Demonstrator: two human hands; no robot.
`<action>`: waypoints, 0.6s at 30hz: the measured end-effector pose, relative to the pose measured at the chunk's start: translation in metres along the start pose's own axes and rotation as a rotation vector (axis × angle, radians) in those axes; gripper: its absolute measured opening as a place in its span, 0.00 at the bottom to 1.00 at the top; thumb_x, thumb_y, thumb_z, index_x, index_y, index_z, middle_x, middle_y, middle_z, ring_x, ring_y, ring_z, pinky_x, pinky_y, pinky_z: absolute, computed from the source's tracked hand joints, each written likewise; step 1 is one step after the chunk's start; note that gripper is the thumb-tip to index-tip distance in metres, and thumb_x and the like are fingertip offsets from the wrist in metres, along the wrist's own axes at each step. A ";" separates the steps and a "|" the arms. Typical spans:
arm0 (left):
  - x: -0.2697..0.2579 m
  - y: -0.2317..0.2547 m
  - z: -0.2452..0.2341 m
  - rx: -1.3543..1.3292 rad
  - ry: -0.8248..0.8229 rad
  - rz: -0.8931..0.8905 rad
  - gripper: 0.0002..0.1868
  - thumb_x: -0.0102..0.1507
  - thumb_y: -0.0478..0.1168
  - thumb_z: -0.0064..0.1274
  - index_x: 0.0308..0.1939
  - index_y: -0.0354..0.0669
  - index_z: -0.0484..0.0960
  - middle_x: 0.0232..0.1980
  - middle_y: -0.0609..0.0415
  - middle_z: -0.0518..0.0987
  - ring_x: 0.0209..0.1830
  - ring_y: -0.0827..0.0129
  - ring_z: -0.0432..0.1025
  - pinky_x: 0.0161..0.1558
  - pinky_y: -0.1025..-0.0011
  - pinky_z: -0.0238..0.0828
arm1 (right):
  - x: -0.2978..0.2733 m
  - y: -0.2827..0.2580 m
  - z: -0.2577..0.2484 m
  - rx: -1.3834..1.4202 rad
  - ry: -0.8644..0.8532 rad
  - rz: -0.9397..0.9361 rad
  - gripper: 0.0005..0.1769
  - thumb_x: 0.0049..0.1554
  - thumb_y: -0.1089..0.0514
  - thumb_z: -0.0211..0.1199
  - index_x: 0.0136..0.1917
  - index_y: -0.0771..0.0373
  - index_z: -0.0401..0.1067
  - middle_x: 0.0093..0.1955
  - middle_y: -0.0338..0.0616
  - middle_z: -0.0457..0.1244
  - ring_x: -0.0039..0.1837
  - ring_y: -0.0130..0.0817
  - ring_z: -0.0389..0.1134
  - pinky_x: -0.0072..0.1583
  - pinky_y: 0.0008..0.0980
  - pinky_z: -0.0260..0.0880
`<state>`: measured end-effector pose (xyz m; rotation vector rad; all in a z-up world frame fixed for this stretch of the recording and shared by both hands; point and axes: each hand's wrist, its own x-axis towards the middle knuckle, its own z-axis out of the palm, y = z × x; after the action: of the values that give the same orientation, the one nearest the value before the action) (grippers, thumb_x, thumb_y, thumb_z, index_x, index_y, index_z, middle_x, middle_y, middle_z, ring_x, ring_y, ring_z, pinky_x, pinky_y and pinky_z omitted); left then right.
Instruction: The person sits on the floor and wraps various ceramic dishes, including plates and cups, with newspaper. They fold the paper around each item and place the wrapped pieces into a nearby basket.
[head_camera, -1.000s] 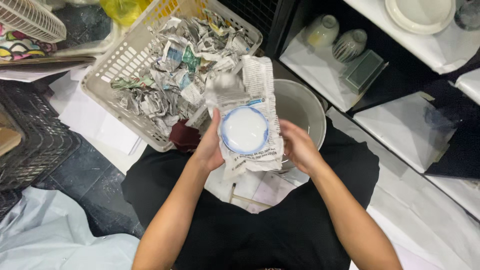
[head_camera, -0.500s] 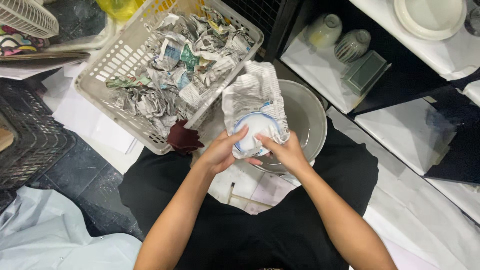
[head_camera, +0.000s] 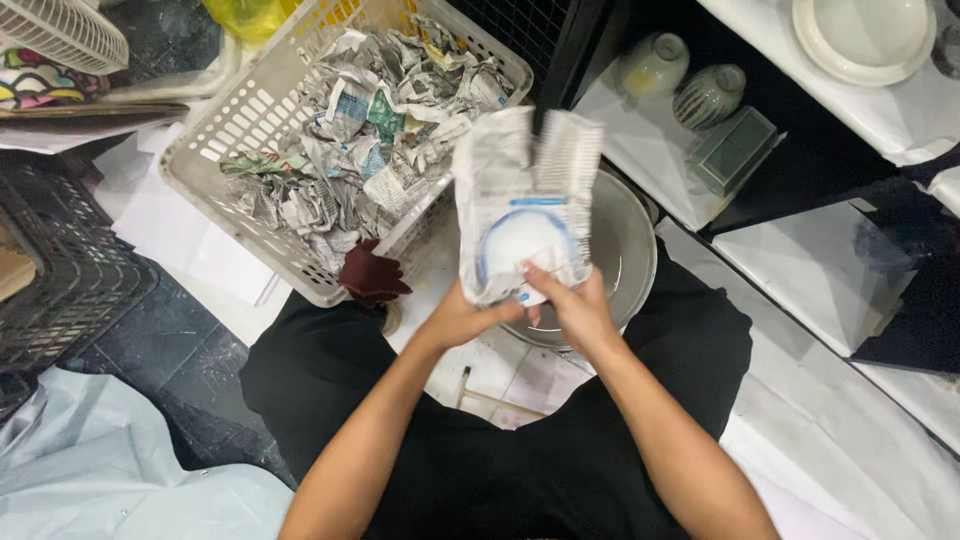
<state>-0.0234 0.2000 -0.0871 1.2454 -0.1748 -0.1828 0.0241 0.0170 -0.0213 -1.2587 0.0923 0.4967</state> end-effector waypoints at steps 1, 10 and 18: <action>0.004 -0.003 0.006 0.012 0.091 0.005 0.30 0.65 0.41 0.62 0.67 0.31 0.70 0.57 0.46 0.80 0.56 0.66 0.76 0.57 0.67 0.75 | -0.001 0.003 0.002 -0.037 -0.014 -0.020 0.17 0.56 0.64 0.66 0.57 0.69 0.66 0.42 0.48 0.69 0.30 0.32 0.68 0.29 0.32 0.69; 0.019 -0.003 0.028 -0.559 0.450 -0.045 0.15 0.71 0.39 0.51 0.57 0.30 0.74 0.40 0.44 0.81 0.28 0.61 0.76 0.23 0.63 0.73 | 0.006 0.018 0.014 -0.073 0.029 -0.155 0.19 0.65 0.57 0.59 0.66 0.67 0.66 0.41 0.44 0.67 0.33 0.27 0.68 0.33 0.27 0.69; 0.014 0.012 0.017 -0.819 0.557 -0.142 0.23 0.66 0.34 0.54 0.64 0.29 0.72 0.59 0.43 0.79 0.58 0.58 0.76 0.60 0.59 0.74 | 0.014 0.025 -0.002 -0.432 0.075 -0.403 0.25 0.57 0.58 0.71 0.66 0.64 0.68 0.61 0.49 0.62 0.61 0.34 0.65 0.61 0.33 0.67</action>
<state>-0.0131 0.1843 -0.0696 0.4531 0.4402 -0.0131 0.0272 0.0247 -0.0488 -1.6699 -0.2140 0.1185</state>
